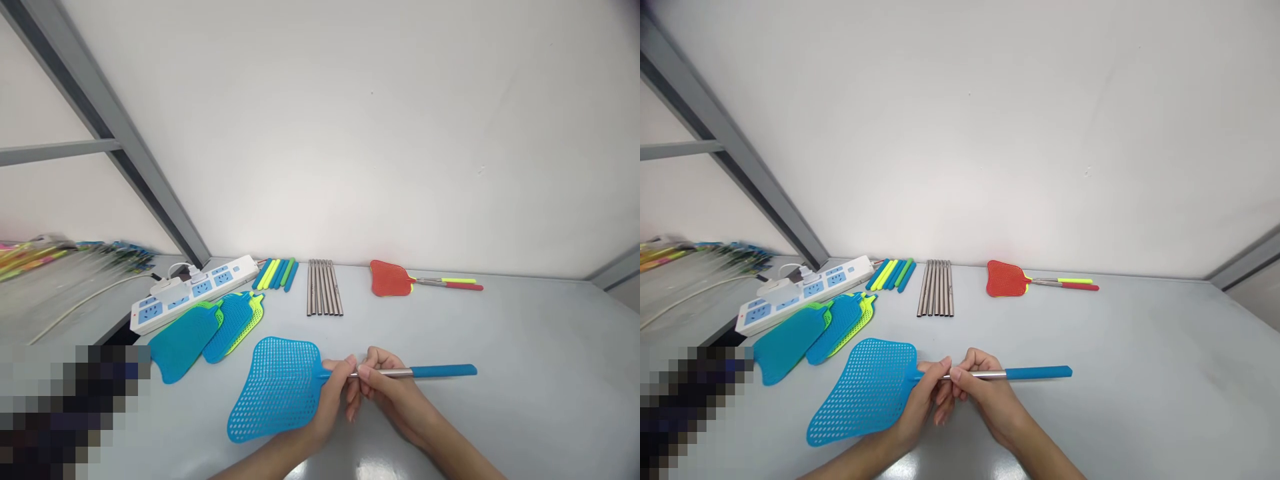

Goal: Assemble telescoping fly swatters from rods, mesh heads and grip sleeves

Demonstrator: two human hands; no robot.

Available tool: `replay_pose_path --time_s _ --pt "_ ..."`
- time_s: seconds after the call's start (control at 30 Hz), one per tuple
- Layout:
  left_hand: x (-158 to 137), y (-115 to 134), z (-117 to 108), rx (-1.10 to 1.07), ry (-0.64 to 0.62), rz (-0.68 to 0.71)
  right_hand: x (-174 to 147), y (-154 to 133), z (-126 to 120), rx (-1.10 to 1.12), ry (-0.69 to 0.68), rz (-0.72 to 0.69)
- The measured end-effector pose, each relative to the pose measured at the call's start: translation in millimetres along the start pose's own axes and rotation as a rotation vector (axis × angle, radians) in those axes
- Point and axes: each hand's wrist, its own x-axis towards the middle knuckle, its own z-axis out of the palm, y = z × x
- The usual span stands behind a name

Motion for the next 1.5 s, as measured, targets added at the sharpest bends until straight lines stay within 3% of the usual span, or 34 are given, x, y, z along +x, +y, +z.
replay_pose_path --time_s 0.23,0.6,1.5 --pt "3 2 2 -0.019 0.029 0.035 0 -3 2 0.069 -0.022 0.021" --pt "3 26 -3 0.116 -0.069 0.052 -1 -12 2 0.063 -0.029 -0.003" --pt "6 44 -17 0.225 0.033 0.199 1 -27 -8 -0.036 0.068 -0.066"
